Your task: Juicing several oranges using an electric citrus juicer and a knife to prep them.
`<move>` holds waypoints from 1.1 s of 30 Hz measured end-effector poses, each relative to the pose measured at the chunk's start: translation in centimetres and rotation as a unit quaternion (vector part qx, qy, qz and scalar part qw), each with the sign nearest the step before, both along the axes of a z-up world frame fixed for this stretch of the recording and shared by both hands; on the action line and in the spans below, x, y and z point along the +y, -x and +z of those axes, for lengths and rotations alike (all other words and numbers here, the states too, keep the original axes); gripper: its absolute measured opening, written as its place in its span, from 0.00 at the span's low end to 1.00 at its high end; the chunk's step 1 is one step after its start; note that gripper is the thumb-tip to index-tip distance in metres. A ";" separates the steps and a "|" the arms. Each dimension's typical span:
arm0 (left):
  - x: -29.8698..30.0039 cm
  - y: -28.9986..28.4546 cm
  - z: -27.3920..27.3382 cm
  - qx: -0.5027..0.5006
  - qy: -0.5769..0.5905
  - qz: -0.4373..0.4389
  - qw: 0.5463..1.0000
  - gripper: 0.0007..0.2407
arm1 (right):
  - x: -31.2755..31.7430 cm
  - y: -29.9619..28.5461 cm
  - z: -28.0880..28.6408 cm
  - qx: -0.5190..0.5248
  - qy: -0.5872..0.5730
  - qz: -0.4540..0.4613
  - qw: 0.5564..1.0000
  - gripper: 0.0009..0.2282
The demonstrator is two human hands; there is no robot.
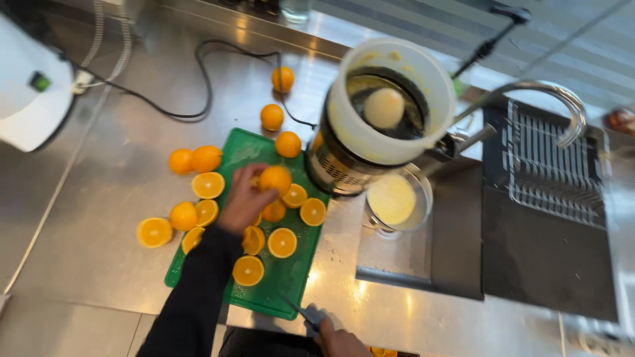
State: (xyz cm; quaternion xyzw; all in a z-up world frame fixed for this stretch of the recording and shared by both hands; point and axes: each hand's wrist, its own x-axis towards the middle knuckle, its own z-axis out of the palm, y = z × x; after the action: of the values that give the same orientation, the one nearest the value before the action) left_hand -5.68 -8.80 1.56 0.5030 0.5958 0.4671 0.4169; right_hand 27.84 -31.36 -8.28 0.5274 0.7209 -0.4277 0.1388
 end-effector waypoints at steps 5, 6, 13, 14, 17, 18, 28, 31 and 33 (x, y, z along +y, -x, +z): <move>-14.4 4.4 3.5 -0.508 0.010 0.063 0.859 0.23 | 4.1 6.9 3.1 0.022 -0.040 0.149 0.988 0.11; -16.8 4.7 2.2 -0.486 0.010 0.108 0.867 0.23 | 5.2 7.9 3.1 0.042 -0.080 0.164 0.982 0.10; -22.3 0.4 -3.3 -0.163 0.043 0.257 0.952 0.26 | 8.9 13.0 6.3 0.066 -0.174 0.109 0.977 0.08; -22.1 -0.2 -3.2 -0.165 0.040 0.263 0.950 0.26 | 8.7 13.3 7.7 0.065 -0.176 0.116 0.975 0.08; -21.2 -1.3 -2.7 -0.033 0.010 0.263 0.964 0.26 | 8.0 13.5 10.6 0.076 -0.178 0.080 0.978 0.09; -21.2 -1.4 -2.6 0.029 -0.012 0.244 0.969 0.25 | 7.4 13.1 10.7 0.058 -0.177 0.085 0.979 0.09; -21.7 -0.7 -2.1 0.153 -0.048 0.137 0.978 0.24 | 4.0 12.3 7.0 -0.058 -0.197 0.111 0.972 0.07; -21.7 -0.5 -2.8 0.177 -0.052 0.134 0.974 0.25 | 3.4 14.5 7.0 -0.080 -0.233 0.125 0.961 0.04; -21.4 -0.1 -2.6 0.134 -0.017 0.133 0.982 0.23 | 4.3 15.4 8.1 -0.076 -0.270 0.134 0.951 0.04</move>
State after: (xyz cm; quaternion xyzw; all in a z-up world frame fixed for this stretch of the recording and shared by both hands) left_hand -5.58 -30.20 -1.07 0.4839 0.6998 0.4572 0.2589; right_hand 12.48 -27.01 -0.15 0.4747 0.8606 -0.1535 0.1020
